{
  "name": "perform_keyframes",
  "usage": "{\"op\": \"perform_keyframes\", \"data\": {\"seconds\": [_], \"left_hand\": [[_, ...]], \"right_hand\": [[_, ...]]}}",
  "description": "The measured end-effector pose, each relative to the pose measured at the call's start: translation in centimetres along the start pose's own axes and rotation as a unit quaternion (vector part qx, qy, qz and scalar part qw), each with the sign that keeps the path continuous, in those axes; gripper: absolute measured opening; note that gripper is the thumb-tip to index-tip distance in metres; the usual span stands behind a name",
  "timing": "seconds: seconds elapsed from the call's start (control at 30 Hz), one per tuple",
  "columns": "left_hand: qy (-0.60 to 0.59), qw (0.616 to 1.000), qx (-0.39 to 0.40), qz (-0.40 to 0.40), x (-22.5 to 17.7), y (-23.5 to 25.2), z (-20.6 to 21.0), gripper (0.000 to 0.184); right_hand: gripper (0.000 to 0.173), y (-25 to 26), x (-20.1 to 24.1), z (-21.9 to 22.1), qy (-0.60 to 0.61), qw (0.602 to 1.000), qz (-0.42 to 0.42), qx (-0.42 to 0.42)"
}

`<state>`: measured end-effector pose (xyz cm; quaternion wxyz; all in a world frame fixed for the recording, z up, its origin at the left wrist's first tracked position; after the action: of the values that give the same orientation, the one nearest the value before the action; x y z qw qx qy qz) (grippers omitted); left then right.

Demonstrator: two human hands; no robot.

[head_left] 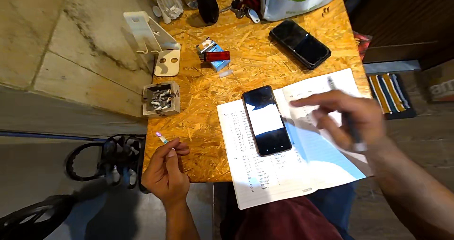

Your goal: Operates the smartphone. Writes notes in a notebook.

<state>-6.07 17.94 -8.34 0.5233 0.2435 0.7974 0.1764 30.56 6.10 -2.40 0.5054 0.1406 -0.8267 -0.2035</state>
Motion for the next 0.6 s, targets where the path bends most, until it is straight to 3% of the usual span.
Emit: {"op": "perform_keyframes", "data": {"seconds": [0.1,0.2,0.3,0.47,0.6], "left_hand": [[0.002,1.0,0.016,-0.007,0.3,-0.2,0.0,0.029],[0.006,0.999,0.035,-0.014,0.7,-0.3,0.2,0.029],[0.02,0.999,0.034,-0.021,1.6,-0.5,0.0,0.03],[0.062,0.997,0.036,-0.036,2.2,-0.8,-0.1,0.032],[0.088,0.995,0.038,-0.035,2.6,-0.8,-0.3,0.032]], "right_hand": [[0.03,-0.7,0.0,-5.4,0.101,0.99,0.06,-0.084],[0.043,-3.2,-3.2,-7.9,0.19,0.961,0.157,-0.124],[0.03,-6.2,-6.6,-8.2,0.234,0.938,0.225,-0.118],[0.008,-6.9,-8.2,-8.5,0.214,0.951,0.212,-0.075],[0.005,-6.9,-9.3,-8.7,0.201,0.943,0.254,-0.076]]}}
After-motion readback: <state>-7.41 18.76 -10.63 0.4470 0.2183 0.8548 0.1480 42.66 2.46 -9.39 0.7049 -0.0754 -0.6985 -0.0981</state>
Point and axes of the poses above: each hand's wrist, its own y-axis towards the middle knuckle, its own z-axis out of the palm, x = y × z, the point moved 9 cm from there along y, towards the middle knuckle, and after that the axes turned 11 degrees about y, right-handed, at the moved point
